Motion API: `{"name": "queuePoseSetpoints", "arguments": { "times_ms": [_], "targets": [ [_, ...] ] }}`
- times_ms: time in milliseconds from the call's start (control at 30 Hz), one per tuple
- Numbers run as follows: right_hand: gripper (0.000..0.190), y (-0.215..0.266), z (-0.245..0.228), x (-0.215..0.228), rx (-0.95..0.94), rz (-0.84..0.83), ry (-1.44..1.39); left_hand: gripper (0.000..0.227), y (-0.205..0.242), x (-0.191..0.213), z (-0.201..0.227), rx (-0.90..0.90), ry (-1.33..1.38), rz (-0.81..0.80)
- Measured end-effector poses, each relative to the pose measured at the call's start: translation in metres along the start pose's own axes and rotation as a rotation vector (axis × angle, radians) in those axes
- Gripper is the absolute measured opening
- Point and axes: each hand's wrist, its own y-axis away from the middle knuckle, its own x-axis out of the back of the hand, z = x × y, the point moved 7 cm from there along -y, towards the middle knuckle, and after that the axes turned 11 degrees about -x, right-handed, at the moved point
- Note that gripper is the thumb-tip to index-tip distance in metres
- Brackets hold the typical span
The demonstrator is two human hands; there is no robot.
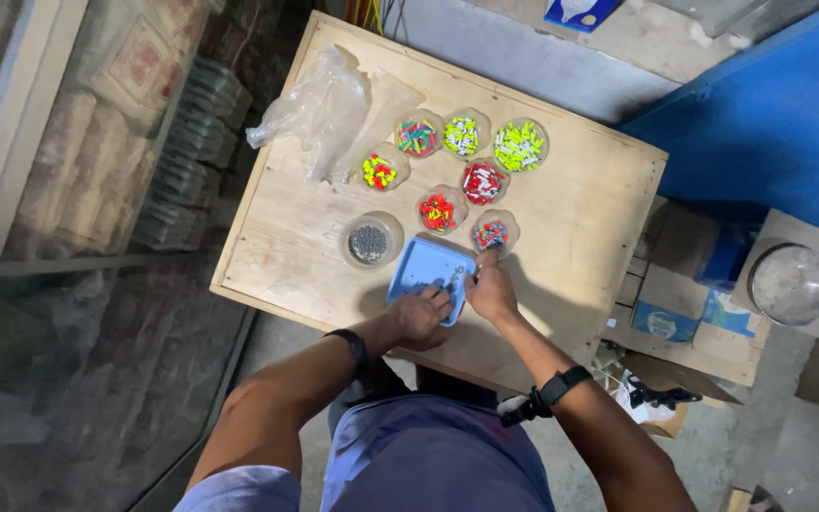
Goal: The person assembles fishing tackle by hand, picking small metal rings, hooks, and swivels from containers and connecting them together.
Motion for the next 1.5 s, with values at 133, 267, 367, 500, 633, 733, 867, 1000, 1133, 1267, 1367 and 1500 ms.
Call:
{"name": "queuePoseSetpoints", "arguments": {
  "times_ms": [133, 267, 367, 500, 633, 733, 867, 1000, 1133, 1267, 1367, 1500],
  "targets": [
    [0.044, 0.0, -0.002, 0.001, 0.003, -0.006, -0.009, 0.052, -0.005, -0.043, -0.017, -0.054, -0.036, 0.045],
    [0.044, 0.002, -0.003, 0.002, -0.014, -0.021, 0.009, 0.049, -0.01, -0.046, -0.02, -0.041, 0.016, 0.013],
    [0.043, 0.001, -0.005, 0.004, -0.023, -0.028, 0.004, 0.048, -0.008, -0.034, -0.019, -0.03, 0.06, 0.047],
    [0.043, 0.001, -0.004, 0.004, -0.044, -0.064, -0.009, 0.037, -0.003, -0.034, -0.022, -0.043, 0.125, 0.052],
    [0.043, 0.003, -0.007, 0.007, -0.067, -0.099, -0.017, 0.037, -0.016, -0.071, -0.049, -0.072, 0.248, 0.141],
    [0.041, 0.005, -0.01, 0.01, -0.03, -0.068, 0.019, 0.027, -0.019, -0.065, -0.058, -0.04, 0.35, 0.169],
    [0.043, 0.003, -0.007, 0.006, -0.034, -0.078, 0.026, 0.02, -0.033, -0.106, -0.087, 0.067, 0.523, 0.124],
    [0.042, 0.001, -0.007, 0.004, -0.024, -0.071, 0.037, 0.018, -0.043, -0.129, -0.105, 0.19, 0.543, 0.093],
    [0.043, 0.0, -0.003, 0.003, -0.024, -0.057, 0.038, 0.02, -0.051, -0.138, -0.105, 0.104, 0.436, 0.121],
    [0.042, 0.004, -0.006, 0.007, -0.002, -0.062, -0.008, 0.019, -0.044, -0.105, -0.092, 0.136, 0.465, 0.167],
    [0.041, 0.01, -0.009, 0.013, -0.003, -0.063, -0.011, 0.018, -0.037, -0.072, -0.085, 0.162, 0.587, 0.307],
    [0.033, 0.017, -0.023, 0.033, 0.092, 0.006, 0.076, 0.023, -0.022, -0.046, -0.093, 0.451, 1.033, 0.377]
  ]
}}
